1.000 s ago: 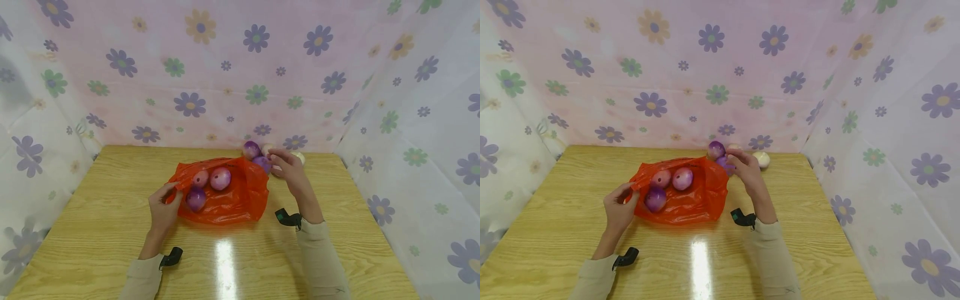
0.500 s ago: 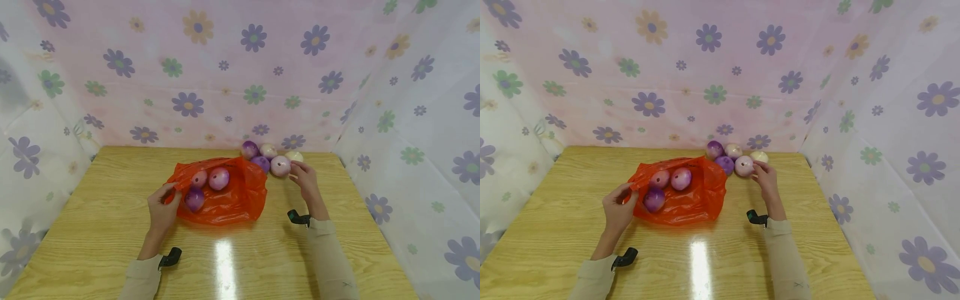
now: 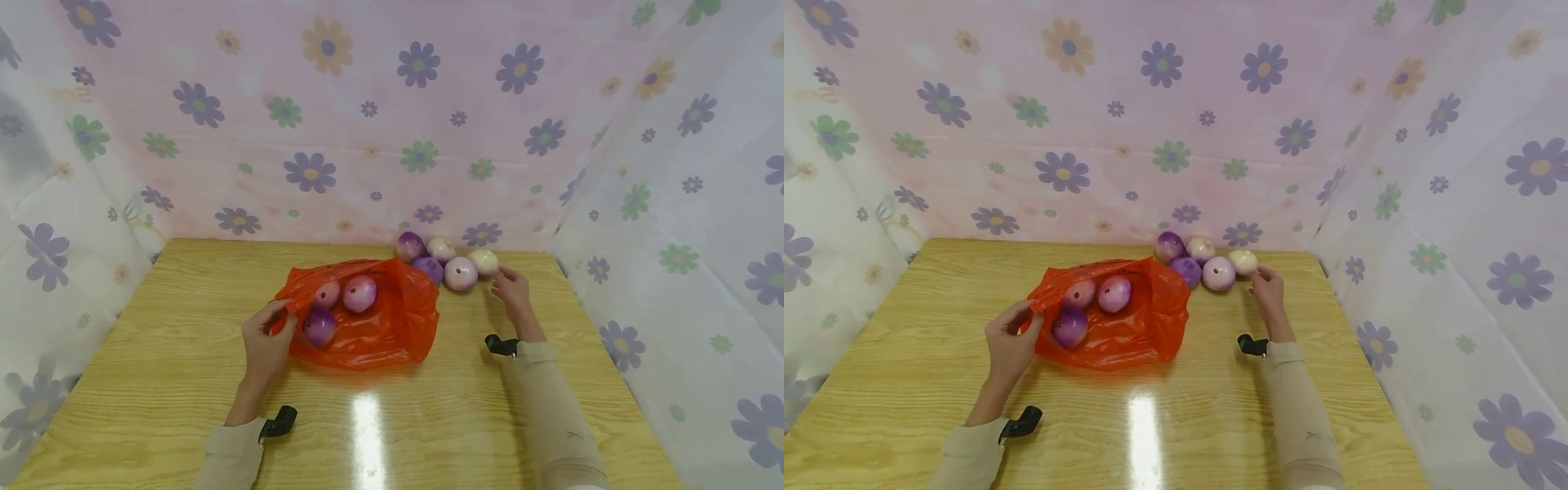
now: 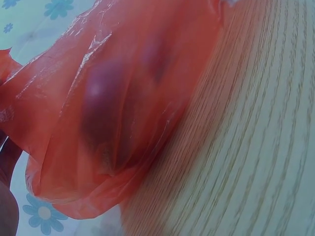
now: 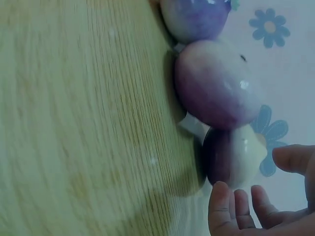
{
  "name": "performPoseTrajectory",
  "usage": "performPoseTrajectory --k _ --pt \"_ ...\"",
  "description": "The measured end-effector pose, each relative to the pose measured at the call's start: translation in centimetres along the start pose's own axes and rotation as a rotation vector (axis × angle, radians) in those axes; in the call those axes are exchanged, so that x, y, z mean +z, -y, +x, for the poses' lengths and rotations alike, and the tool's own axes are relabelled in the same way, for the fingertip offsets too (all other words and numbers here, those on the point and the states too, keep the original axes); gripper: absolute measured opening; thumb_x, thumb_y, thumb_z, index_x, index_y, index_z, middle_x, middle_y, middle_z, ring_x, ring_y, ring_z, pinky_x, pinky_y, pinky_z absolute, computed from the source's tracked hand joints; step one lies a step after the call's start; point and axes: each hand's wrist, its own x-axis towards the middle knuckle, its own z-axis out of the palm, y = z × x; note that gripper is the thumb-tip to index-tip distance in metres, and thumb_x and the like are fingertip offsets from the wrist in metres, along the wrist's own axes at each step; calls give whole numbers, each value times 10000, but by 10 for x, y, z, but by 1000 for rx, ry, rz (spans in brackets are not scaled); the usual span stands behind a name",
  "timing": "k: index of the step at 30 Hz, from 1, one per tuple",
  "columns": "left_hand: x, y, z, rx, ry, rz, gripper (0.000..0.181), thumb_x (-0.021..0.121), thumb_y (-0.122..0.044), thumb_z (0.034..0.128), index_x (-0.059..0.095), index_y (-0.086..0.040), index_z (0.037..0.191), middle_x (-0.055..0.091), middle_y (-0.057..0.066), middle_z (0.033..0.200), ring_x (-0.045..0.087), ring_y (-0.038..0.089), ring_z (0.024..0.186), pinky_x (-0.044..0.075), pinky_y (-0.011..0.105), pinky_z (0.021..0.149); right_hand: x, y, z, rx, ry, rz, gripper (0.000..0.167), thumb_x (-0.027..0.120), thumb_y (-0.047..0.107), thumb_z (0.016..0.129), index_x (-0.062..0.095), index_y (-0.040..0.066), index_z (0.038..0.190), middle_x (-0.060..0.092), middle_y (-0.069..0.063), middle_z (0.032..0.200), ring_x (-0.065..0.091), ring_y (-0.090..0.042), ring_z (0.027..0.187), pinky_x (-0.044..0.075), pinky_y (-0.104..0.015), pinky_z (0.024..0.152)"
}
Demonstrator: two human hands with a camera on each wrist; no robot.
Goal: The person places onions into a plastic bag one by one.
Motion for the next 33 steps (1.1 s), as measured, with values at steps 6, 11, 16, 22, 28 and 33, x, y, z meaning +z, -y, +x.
performPoseTrajectory --k 6,11,16,22,28,33 --pt "1 2 0 12 -1 -8 267 653 205 842 736 74 1058 755 76 1026 683 -14 950 538 131 869 -6 2 16 62 54 -94 710 467 295 1063 172 -115 1562 284 -316 1581 399 -358 1386 457 -355 1112" --pt "0 3 -1 10 4 9 277 660 201 842 736 69 1074 741 209 1035 682 -26 973 534 131 876 -7 3 28 102 110 -95 765 442 345 1069 91 -112 1572 146 -322 1627 275 -403 1489 339 -432 1197" --pt "-1 3 -1 17 4 -8 270 653 212 837 733 81 1059 752 138 1021 681 -19 954 536 127 870 -5 2 37 115 146 -52 797 445 356 1066 48 -118 1570 99 -319 1638 228 -387 1513 304 -431 1211" --pt "0 4 -1 24 12 -45 251 642 221 836 730 95 1035 741 -28 1006 677 0 908 541 119 834 -2 1 42 105 170 -112 776 467 353 1066 116 -130 1562 197 -329 1613 313 -374 1476 323 -438 1209" --pt "0 6 -2 28 17 -37 257 641 211 843 732 81 1046 747 11 1015 676 8 911 540 121 843 -2 4 46 97 163 -126 735 513 309 1051 183 -93 1571 238 -306 1605 451 -280 1340 364 -414 1188" --pt "-1 5 -1 27 20 -35 256 644 200 852 734 73 1055 750 41 1023 680 17 920 540 124 852 -2 6 48 110 169 -124 718 542 267 1044 197 -56 1584 250 -284 1605 529 -166 1186 400 -382 1161"
